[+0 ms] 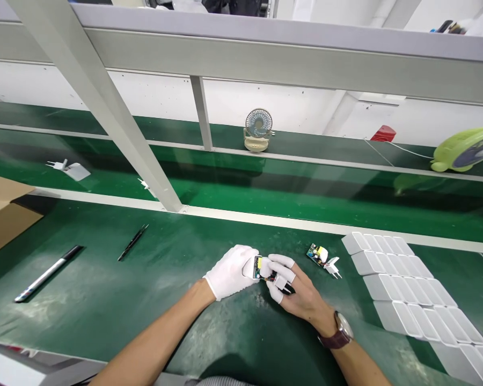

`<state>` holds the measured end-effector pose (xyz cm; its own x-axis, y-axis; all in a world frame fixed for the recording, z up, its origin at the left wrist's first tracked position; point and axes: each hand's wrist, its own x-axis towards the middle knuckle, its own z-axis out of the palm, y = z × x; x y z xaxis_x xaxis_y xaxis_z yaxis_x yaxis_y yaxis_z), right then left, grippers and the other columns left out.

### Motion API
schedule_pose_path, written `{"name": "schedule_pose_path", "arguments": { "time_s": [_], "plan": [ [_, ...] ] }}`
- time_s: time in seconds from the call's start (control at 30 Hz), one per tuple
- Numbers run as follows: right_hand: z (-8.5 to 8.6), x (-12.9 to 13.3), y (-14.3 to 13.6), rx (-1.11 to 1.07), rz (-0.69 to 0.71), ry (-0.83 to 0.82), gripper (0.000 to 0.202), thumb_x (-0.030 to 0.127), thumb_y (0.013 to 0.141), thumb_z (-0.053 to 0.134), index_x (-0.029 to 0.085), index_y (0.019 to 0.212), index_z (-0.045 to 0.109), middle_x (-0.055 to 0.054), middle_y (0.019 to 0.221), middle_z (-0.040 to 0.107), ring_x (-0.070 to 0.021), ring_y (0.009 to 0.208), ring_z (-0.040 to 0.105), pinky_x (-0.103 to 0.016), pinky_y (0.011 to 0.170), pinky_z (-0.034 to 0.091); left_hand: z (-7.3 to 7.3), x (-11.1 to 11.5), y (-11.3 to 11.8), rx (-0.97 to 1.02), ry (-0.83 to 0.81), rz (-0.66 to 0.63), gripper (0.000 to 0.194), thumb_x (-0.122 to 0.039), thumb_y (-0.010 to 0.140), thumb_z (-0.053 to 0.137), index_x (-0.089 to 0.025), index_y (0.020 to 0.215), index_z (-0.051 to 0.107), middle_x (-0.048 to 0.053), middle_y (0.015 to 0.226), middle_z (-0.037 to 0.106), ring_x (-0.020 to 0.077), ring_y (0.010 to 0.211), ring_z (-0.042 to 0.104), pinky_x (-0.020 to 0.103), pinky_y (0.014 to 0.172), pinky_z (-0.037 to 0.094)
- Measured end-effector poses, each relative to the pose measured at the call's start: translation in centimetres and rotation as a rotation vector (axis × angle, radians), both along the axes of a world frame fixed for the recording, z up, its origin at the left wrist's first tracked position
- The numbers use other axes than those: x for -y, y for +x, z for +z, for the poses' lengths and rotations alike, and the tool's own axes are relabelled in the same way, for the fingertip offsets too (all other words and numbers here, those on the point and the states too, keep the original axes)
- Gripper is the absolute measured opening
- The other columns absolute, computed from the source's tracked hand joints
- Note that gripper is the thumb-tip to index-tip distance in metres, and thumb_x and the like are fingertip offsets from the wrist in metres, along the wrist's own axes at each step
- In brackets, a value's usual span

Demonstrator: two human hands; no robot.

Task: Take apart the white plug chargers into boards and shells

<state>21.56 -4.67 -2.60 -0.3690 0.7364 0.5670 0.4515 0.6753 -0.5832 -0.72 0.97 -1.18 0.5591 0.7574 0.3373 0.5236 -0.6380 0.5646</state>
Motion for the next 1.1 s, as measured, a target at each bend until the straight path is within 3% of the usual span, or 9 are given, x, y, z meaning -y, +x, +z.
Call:
{"name": "schedule_pose_path", "arguments": {
  "time_s": [0.27, 0.47, 0.6, 0.83, 0.97, 1.1],
  "plan": [
    [-0.2, 0.0, -0.1, 0.042, -0.022, 0.006, 0.061, 0.007, 0.087, 0.063, 0.020, 0.144, 0.044, -0.017, 0.139, 0.053, -0.0261, 0.126, 0.057, -0.044, 0.102, 0.056, -0.5, 0.0, -0.3, 0.025, -0.039, 0.001, 0.035, -0.034, 0.077, 0.077, -0.023, 0.107, 0.066, 0.008, 0.100, 0.070, 0.0282, 0.097, 0.068, 0.044, 0.089, 0.056],
    [0.1, 0.2, -0.2, 0.067, -0.022, 0.011, 0.064, 0.007, 0.088, 0.062, 0.022, 0.146, 0.042, -0.017, 0.140, 0.053, -0.0257, 0.126, 0.058, -0.043, 0.100, 0.057, -1.5, -0.1, -0.6, 0.019, 0.036, -0.027, 0.049, -0.034, 0.076, 0.080, -0.018, 0.118, 0.060, 0.011, 0.108, 0.069, 0.0285, 0.102, 0.066, 0.045, 0.091, 0.056],
    [0.1, 0.1, -0.2, 0.080, -0.018, 0.024, 0.065, 0.006, 0.088, 0.061, 0.022, 0.147, 0.041, -0.017, 0.140, 0.053, -0.0262, 0.127, 0.057, -0.044, 0.100, 0.057, -1.9, -0.2, -0.7, 0.014, 0.046, -0.033, 0.048, -0.032, 0.077, 0.079, -0.019, 0.119, 0.059, 0.011, 0.110, 0.069, 0.0278, 0.104, 0.066, 0.044, 0.092, 0.056],
    [-1.1, 0.0, -0.7, 0.117, -0.050, 0.009, 0.063, 0.015, 0.091, 0.062, 0.024, 0.149, 0.037, -0.017, 0.139, 0.054, -0.0269, 0.128, 0.057, -0.046, 0.102, 0.056, -1.5, 0.0, -0.4, -0.046, -0.009, -0.015, 0.044, -0.031, 0.078, 0.077, -0.022, 0.117, 0.062, 0.010, 0.112, 0.069, 0.0292, 0.104, 0.066, 0.044, 0.091, 0.055],
    [-1.0, 0.1, -0.9, 0.092, -0.063, -0.029, 0.064, 0.021, 0.091, 0.065, 0.023, 0.149, 0.037, -0.017, 0.135, 0.057, -0.0263, 0.125, 0.058, -0.044, 0.102, 0.056, -1.6, 0.0, -0.5, -0.086, 0.081, 0.043, 0.059, -0.036, 0.071, 0.080, -0.021, 0.125, 0.060, 0.012, 0.119, 0.067, 0.0361, 0.112, 0.061, 0.053, 0.096, 0.050],
    [0.0, 0.4, -0.6, -0.022, -0.013, -0.166, 0.061, 0.027, 0.092, 0.066, 0.023, 0.147, 0.040, -0.014, 0.131, 0.058, -0.0264, 0.120, 0.060, -0.044, 0.100, 0.056, -1.3, 0.0, -0.8, -0.014, 0.011, -0.019, 0.045, -0.030, 0.081, 0.071, -0.024, 0.125, 0.061, 0.009, 0.114, 0.069, 0.0278, 0.104, 0.064, 0.047, 0.094, 0.050]
  ]
}}
